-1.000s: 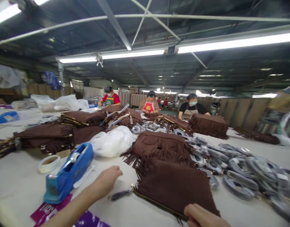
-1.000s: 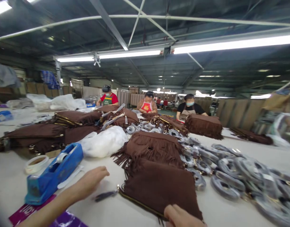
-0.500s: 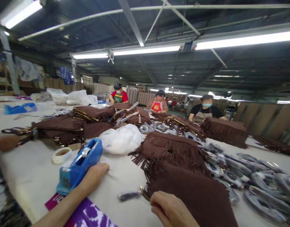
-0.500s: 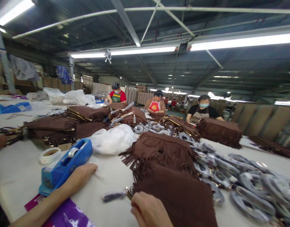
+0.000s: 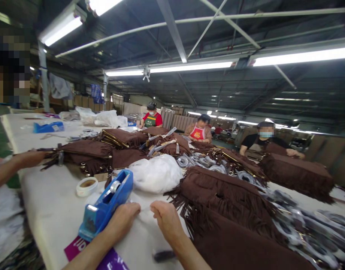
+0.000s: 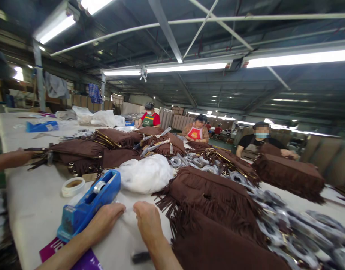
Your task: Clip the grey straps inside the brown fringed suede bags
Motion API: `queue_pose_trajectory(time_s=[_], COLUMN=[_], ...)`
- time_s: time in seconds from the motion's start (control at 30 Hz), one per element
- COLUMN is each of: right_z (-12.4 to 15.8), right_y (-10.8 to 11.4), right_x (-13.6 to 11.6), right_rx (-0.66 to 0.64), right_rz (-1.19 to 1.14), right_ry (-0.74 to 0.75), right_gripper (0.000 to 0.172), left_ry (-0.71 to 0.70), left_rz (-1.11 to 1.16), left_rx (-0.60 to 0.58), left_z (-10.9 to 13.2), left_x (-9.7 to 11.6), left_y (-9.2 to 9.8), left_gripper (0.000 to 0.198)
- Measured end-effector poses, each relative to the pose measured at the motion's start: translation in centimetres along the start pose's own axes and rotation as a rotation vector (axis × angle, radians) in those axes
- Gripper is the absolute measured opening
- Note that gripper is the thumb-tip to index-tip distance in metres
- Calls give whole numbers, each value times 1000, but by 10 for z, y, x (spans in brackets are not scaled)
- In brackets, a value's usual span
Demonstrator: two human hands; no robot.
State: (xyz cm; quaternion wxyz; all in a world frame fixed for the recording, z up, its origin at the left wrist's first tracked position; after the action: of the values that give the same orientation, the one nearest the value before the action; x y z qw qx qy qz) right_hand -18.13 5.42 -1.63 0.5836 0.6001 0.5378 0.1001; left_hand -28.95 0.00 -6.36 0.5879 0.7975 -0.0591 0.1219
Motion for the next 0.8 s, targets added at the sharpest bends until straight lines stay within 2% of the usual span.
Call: queue_pose_trajectory(time_s=[0.1,0.2,0.3,0.53,0.6,0.67,0.73,0.8], right_z=[2,6,6,4,11,23,42,69], right_y=[0,-1,-7,-7,4,26,60,101], right_x=[-3,-5,-4,-5,0,15,42,77], right_rx=[4,22,19,33,38,66,128,214], right_rz=[25,122,284,406,434,442,350,136], right_ry=[38,104,135,112,99,48,-53,-187], right_gripper=[24,33,20,12,13,16,22,27], left_ry=[7,11,8,-16,-25,-31,-36,-50], left_rz=[3,0,-11,-60,-79,-98,-112,-122], left_rx=[-4,-11,-18,-38,-44,-49,-54,-58], left_z=[0,0,-1,-2,-3,-4,-4,-4], left_x=[0,1,3,3,3,3,3,5], left_y=[0,1,2,-1,-4,-7,-8,-8], left_gripper=[29,29,29,29,29,29,29,30])
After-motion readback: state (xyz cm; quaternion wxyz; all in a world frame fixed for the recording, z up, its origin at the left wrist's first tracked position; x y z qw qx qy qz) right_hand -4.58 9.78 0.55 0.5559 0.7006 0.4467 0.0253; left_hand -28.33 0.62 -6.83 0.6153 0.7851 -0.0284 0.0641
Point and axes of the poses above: each hand's wrist, its own z-axis away from the middle knuckle, its own y-axis out of the back of the hand, x = y × z, the point moved 10 cm from there along -z, towards the middle knuckle, and after that the axes turned 5 degrees about -y, right-handed, at the moved point
